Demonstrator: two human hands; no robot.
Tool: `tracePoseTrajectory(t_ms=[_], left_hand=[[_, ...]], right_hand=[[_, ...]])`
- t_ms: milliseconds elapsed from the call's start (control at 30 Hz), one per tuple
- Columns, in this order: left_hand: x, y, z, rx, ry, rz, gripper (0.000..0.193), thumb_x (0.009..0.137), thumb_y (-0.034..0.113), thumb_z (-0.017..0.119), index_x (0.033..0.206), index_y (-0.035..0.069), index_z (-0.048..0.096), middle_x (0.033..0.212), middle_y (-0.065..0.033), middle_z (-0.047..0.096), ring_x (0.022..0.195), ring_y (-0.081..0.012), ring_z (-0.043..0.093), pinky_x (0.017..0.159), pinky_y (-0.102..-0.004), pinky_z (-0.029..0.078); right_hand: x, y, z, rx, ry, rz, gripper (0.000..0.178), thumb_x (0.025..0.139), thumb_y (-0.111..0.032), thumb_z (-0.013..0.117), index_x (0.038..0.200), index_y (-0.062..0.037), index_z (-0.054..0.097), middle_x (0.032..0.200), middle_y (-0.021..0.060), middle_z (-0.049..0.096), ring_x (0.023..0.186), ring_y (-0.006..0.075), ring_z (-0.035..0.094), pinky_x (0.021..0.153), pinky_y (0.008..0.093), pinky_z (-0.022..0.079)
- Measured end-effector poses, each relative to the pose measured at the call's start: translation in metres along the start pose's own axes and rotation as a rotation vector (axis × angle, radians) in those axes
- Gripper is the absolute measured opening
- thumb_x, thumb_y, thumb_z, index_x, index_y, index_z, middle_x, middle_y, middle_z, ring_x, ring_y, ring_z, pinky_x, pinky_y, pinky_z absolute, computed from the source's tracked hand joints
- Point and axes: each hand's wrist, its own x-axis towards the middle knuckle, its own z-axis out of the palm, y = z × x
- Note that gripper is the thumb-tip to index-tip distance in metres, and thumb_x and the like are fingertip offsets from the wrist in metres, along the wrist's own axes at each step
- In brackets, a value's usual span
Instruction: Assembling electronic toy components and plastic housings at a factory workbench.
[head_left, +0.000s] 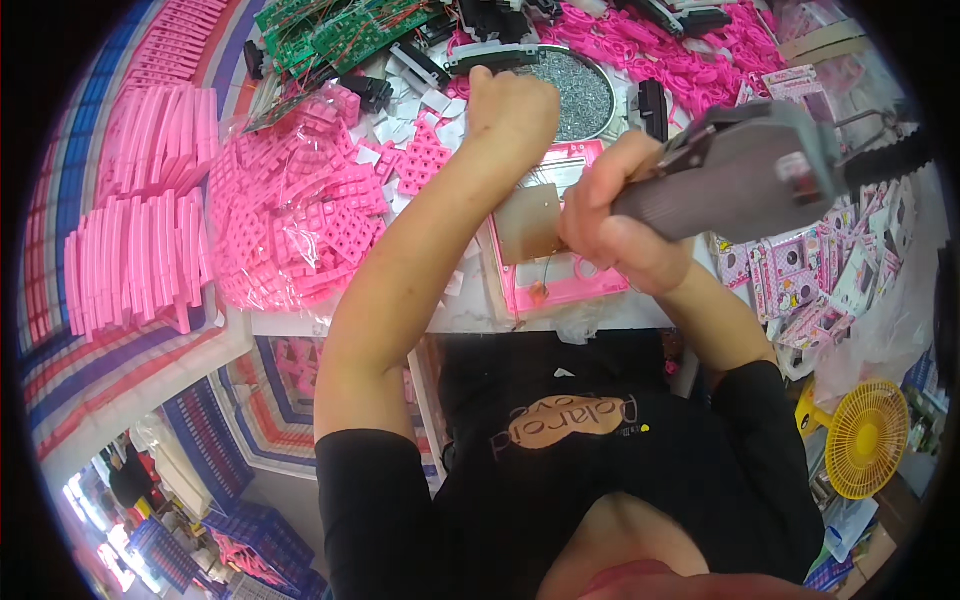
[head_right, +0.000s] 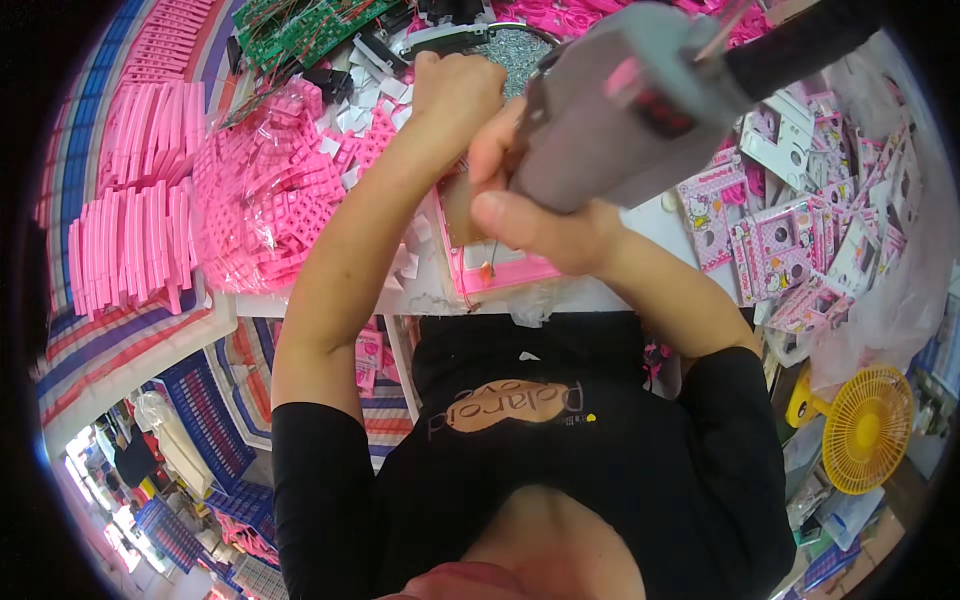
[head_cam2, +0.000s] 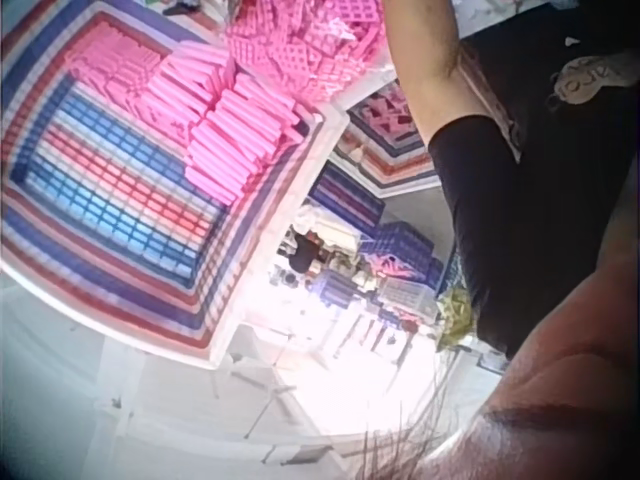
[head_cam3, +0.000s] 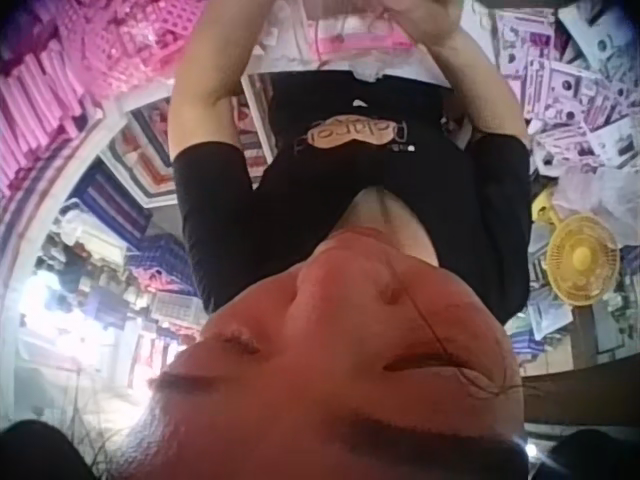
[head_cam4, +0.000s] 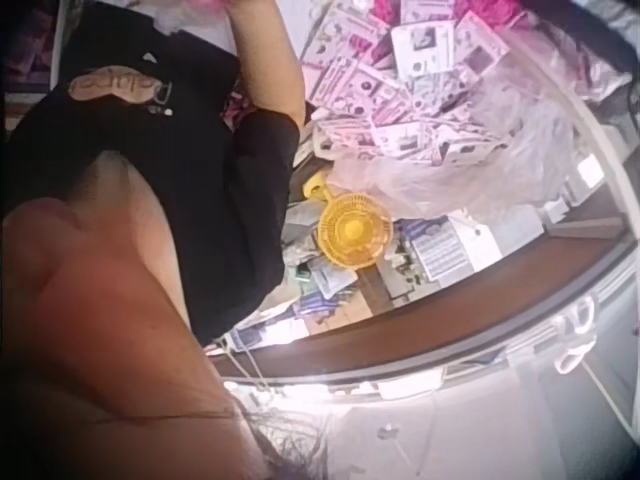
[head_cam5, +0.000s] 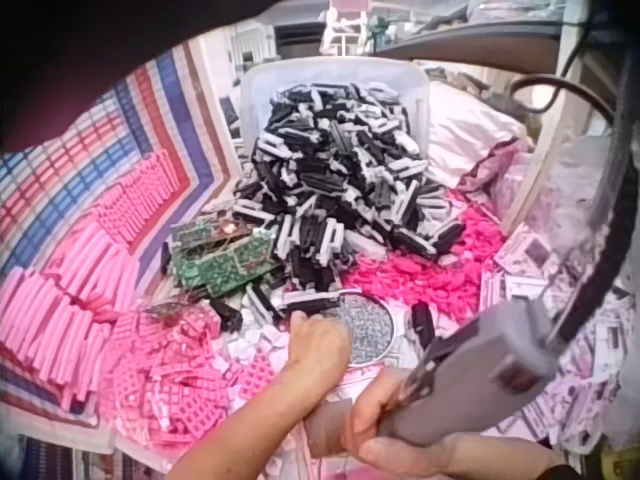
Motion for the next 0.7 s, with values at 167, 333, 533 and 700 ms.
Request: tracePoseTrajectory(t_ms=[167,333,533,700], left_hand=[[-0.002,-0.002,-0.003,-0.033,0.036,0.024,0.021,0.088,0.014,0.058,0.090,0.013,0.078,0.097,-0.0109,0.076,0.093,-0.0267,0.071,0.086,-0.0473,0.039],[0.007,0.002,-0.001,-0.035,0.012,0.005,0.021,0.089,0.015,0.057,0.088,0.013,0.078,0.097,-0.0109,0.076,0.092,-0.0273,0.072,0.085,-0.0463,0.039],[-0.007,0.001,-0.010,-0.200,0.224,-0.050,0.023,0.089,0.024,0.061,0.081,0.009,0.076,0.083,-0.0122,0.074,0.079,-0.0282,0.072,0.078,-0.0454,0.042],[-0.077,-0.016,-0.037,-1.159,0.263,-0.149,0.019,0.081,0.022,0.076,0.082,0.004,0.071,0.077,-0.0105,0.070,0.069,-0.0289,0.066,0.071,-0.0387,0.050]], right_hand=[[-0.002,0.017,0.012,-0.021,-0.048,0.016,0.025,0.096,-0.015,0.065,0.107,-0.0069,0.044,0.066,0.0024,0.051,0.053,0.0105,0.045,0.052,0.0298,0.038],[-0.001,0.018,0.011,-0.082,-0.068,0.029,0.025,0.096,-0.014,0.065,0.105,-0.0067,0.043,0.069,0.0036,0.052,0.056,0.0108,0.046,0.053,0.0303,0.040],[-0.001,0.019,0.014,-0.256,-0.148,0.068,0.023,0.092,-0.007,0.065,0.101,-0.0064,0.043,0.070,0.0045,0.052,0.060,0.0146,0.050,0.057,0.0322,0.043],[-0.008,0.024,0.009,-0.507,-0.248,0.063,0.023,0.088,0.000,0.064,0.097,-0.0071,0.043,0.075,0.0054,0.053,0.066,0.0162,0.053,0.060,0.0333,0.046]])
